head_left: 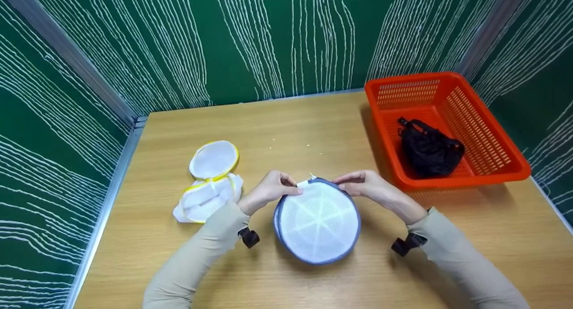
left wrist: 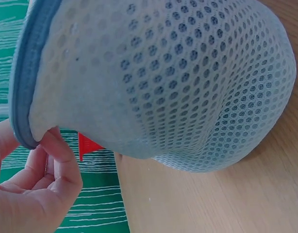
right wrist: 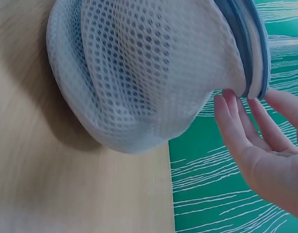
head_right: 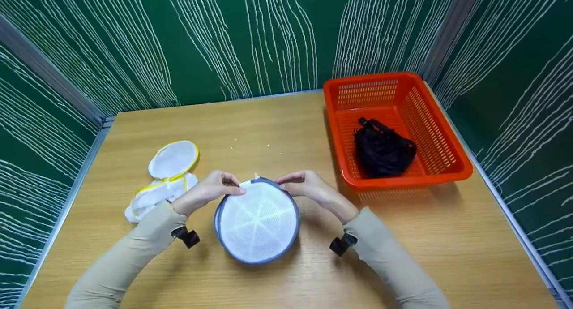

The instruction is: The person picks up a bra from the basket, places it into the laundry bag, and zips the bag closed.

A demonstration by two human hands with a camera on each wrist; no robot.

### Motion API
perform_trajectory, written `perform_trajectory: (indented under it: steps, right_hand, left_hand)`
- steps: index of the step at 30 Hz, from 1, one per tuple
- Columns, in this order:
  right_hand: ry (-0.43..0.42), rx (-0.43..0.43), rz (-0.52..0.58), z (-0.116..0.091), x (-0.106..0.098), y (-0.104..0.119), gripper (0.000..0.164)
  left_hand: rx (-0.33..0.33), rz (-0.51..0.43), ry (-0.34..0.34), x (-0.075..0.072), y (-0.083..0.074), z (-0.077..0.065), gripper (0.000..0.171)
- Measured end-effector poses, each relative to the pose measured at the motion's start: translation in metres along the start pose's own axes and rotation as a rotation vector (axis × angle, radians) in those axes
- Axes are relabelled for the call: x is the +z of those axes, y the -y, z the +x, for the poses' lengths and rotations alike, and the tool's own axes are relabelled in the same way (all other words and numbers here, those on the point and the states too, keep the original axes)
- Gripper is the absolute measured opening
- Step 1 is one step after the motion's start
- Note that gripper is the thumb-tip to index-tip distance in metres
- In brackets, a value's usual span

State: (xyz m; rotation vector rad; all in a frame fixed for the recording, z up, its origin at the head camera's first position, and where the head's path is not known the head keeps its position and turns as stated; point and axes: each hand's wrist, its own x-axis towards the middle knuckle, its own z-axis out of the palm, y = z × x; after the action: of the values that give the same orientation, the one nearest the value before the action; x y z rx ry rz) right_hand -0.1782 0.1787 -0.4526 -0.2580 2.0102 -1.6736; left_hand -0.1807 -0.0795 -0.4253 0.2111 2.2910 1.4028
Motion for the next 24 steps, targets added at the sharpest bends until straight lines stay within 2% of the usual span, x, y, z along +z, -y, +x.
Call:
perform_trajectory:
  steps: [9,15,18,24]
  right_hand:
    - [0.118,-0.057,-0.069,0.016,-0.001,0.018,0.037]
    - [0.158,-0.022,-0.149,0.03,0.005,0.028,0.038]
    - [0.18,0.006,-0.187,0.034,0.01,0.033,0.041]
    - [0.251,0.008,-0.246,0.039,0.014,0.039,0.045]
  left_hand:
    - [0.106,0.045,-0.015,0.004,0.0,-0.003,0.016]
    - [0.183,0.102,-0.011,0.004,0.001,-0.003,0.016]
    - [0.196,0.111,-0.006,0.005,0.001,-0.003,0.017]
    - [0.206,0.093,0.022,0.005,0.002,-0.003,0.016]
